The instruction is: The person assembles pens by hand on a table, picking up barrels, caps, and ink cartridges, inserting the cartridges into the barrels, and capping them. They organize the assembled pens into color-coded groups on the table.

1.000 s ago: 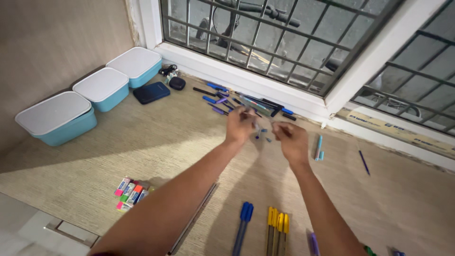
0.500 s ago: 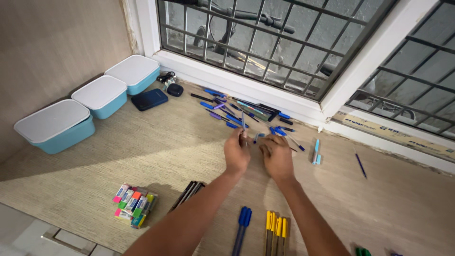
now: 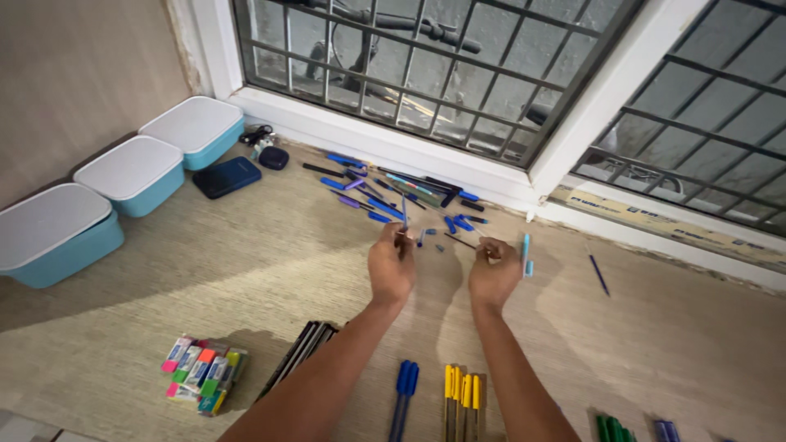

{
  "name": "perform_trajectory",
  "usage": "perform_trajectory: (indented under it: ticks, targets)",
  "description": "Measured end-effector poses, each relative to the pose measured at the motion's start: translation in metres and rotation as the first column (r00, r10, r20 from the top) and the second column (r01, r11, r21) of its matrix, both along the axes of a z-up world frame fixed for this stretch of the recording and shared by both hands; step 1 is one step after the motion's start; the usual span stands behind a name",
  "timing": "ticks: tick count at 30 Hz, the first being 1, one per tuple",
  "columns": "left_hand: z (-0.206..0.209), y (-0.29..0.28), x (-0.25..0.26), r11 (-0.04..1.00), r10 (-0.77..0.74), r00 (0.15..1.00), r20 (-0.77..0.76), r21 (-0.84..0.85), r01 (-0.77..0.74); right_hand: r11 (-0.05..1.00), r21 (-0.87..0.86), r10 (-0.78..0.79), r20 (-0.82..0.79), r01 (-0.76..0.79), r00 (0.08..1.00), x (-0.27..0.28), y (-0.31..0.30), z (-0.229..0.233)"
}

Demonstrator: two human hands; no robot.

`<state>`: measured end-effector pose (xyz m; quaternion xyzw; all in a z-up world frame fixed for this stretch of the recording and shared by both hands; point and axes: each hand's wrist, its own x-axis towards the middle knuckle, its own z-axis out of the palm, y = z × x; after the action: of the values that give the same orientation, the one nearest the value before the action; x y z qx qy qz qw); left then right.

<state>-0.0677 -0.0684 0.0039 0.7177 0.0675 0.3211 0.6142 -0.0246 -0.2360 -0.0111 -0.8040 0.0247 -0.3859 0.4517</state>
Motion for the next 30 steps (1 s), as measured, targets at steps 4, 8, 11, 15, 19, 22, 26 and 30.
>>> perform_trajectory:
  ticks: [4,8,11,15,19,22,26,30]
  targets:
    - [0.004,0.001,-0.005,1.000,-0.014,1.000,0.025,0.000,0.014,0.986,-0.153,0.070,0.052,-0.061,0.996,0.000,0.000,0.009]
    - [0.011,0.002,-0.007,0.999,-0.033,0.999,0.040,0.018,0.032,0.867,-0.485,0.166,0.056,-0.118,0.985,0.018,-0.011,0.025]
    - [0.017,0.003,-0.011,0.999,-0.042,0.997,-0.064,0.027,0.044,0.795,-0.578,0.224,0.002,-0.182,0.975,0.042,-0.011,0.029]
    - [0.022,0.004,-0.015,0.996,-0.051,0.990,-0.131,0.060,0.060,0.698,-0.687,0.147,-0.138,-0.202,0.979,0.065,-0.006,0.027]
    - [0.023,0.003,-0.016,0.991,-0.059,0.995,-0.082,0.114,0.069,0.662,-0.737,0.105,-0.086,-0.134,0.991,0.063,-0.003,0.024]
    - [0.023,0.001,-0.018,0.989,-0.031,0.997,-0.064,0.141,0.040,0.694,-0.711,0.111,-0.050,-0.114,0.993,0.054,-0.003,0.029]
    - [0.023,0.004,-0.016,0.980,-0.080,0.997,-0.006,0.181,0.080,0.936,-0.042,0.328,-0.256,-0.350,0.909,0.042,0.000,0.057]
    - [0.017,0.005,-0.017,0.968,-0.071,0.996,0.055,0.246,0.055,0.718,0.349,0.680,-0.165,-0.602,0.714,0.021,-0.005,0.073]
